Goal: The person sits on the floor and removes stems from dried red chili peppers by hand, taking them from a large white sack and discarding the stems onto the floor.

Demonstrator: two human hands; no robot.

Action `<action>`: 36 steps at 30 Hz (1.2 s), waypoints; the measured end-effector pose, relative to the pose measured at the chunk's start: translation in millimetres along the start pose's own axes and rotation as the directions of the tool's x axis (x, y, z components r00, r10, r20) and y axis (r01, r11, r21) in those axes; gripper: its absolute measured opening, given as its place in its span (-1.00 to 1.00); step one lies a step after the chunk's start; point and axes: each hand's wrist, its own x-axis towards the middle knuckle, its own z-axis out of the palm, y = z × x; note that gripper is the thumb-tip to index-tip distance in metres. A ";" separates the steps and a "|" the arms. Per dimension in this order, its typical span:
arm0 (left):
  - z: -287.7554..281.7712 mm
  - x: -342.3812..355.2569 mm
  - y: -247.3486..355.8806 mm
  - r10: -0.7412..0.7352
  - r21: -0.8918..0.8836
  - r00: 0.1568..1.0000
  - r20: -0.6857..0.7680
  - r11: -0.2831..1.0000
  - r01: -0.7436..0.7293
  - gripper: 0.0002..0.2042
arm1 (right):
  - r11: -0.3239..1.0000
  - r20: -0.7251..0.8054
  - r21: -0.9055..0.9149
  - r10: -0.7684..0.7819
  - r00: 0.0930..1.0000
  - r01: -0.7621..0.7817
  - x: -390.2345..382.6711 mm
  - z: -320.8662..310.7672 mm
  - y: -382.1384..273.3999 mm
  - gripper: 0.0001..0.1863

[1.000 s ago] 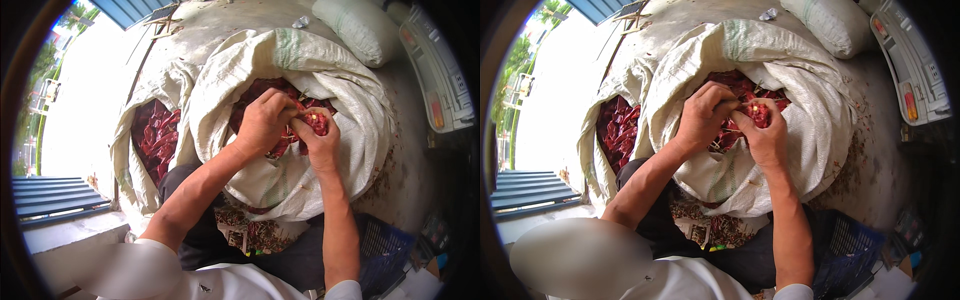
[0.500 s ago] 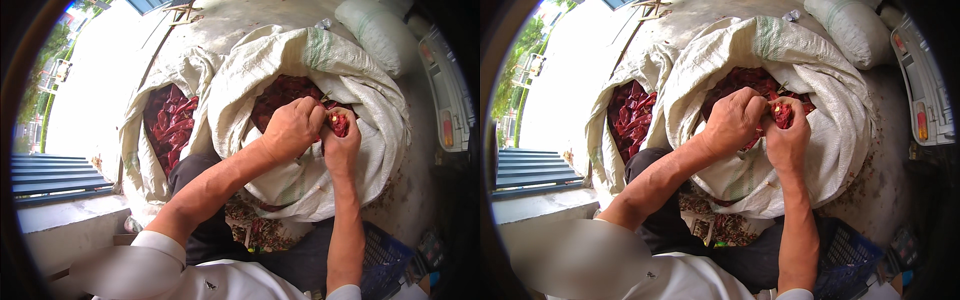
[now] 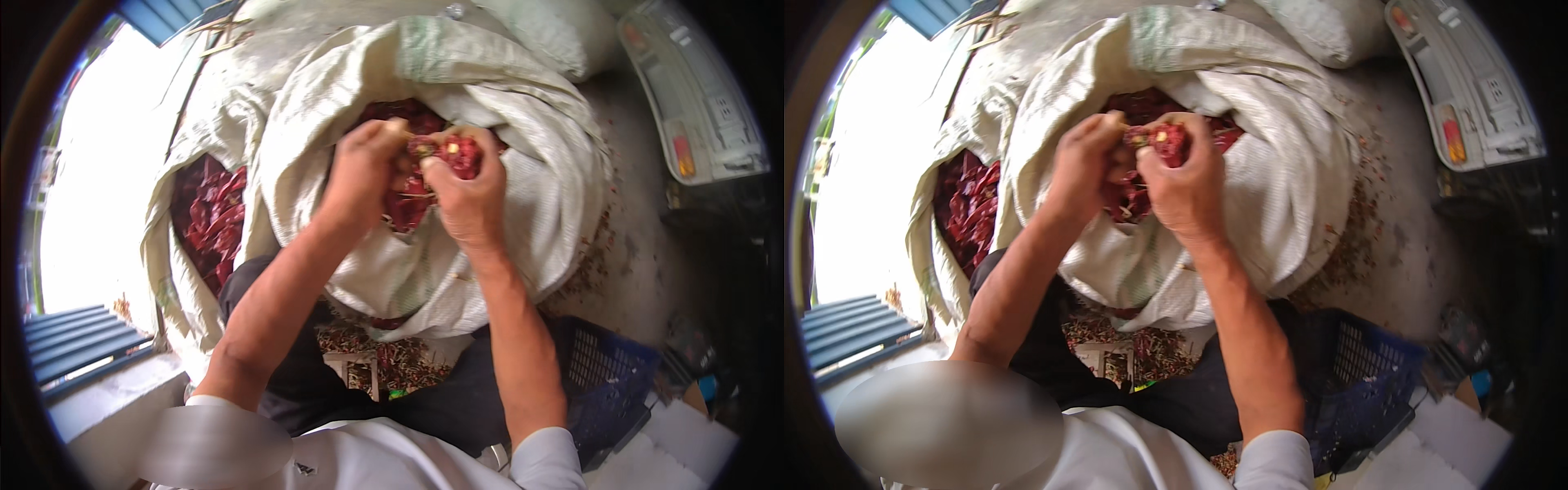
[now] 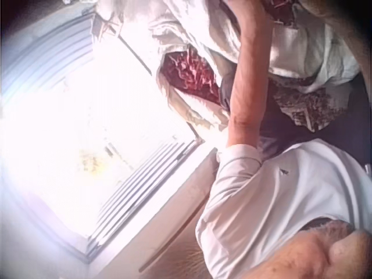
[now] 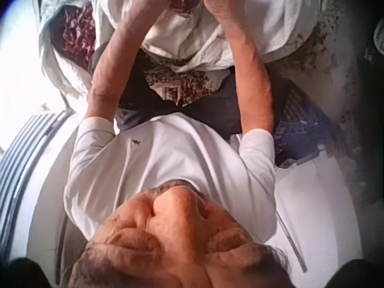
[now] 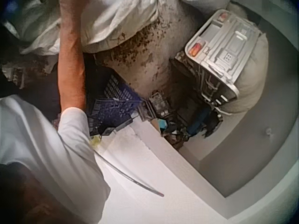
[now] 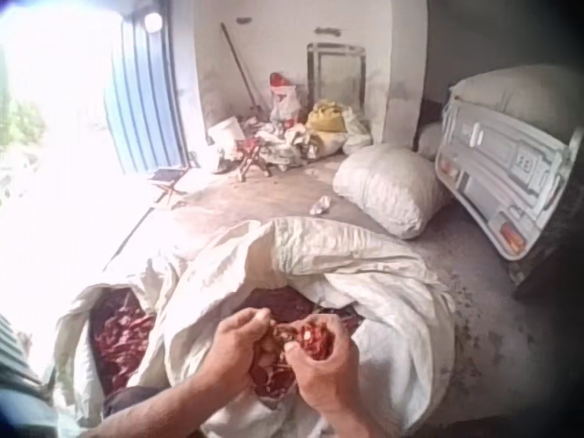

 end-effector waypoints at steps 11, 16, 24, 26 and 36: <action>-39.4 -11.9 32.8 -0.085 0.352 0.610 0.788 0.875 -0.332 -0.77 | 0.988 0.002 0.126 0.095 0.996 -0.094 3.0 -7.4 3.9 -0.70; -13.2 -17.6 26.1 -0.091 0.519 0.981 0.174 0.855 -0.013 -0.80 | 0.997 0.010 -0.081 -0.011 1.000 0.012 1.0 -6.0 5.8 -0.69; -16.5 -7.1 13.6 0.004 0.398 0.993 0.122 0.916 -0.053 -0.85 | 0.988 0.053 -0.146 -0.043 0.998 0.051 -0.2 -4.2 -0.5 -0.68; -13.3 -8.0 14.4 0.017 0.352 0.994 0.112 0.935 -0.056 -0.88 | 0.994 0.049 -0.100 -0.027 0.998 0.031 0.0 -4.2 1.0 -0.68; -29.1 1.4 11.6 -0.157 0.056 0.938 0.310 0.988 0.147 -0.92 | 0.950 0.083 0.258 0.159 0.984 -0.175 4.5 -11.5 3.9 -0.73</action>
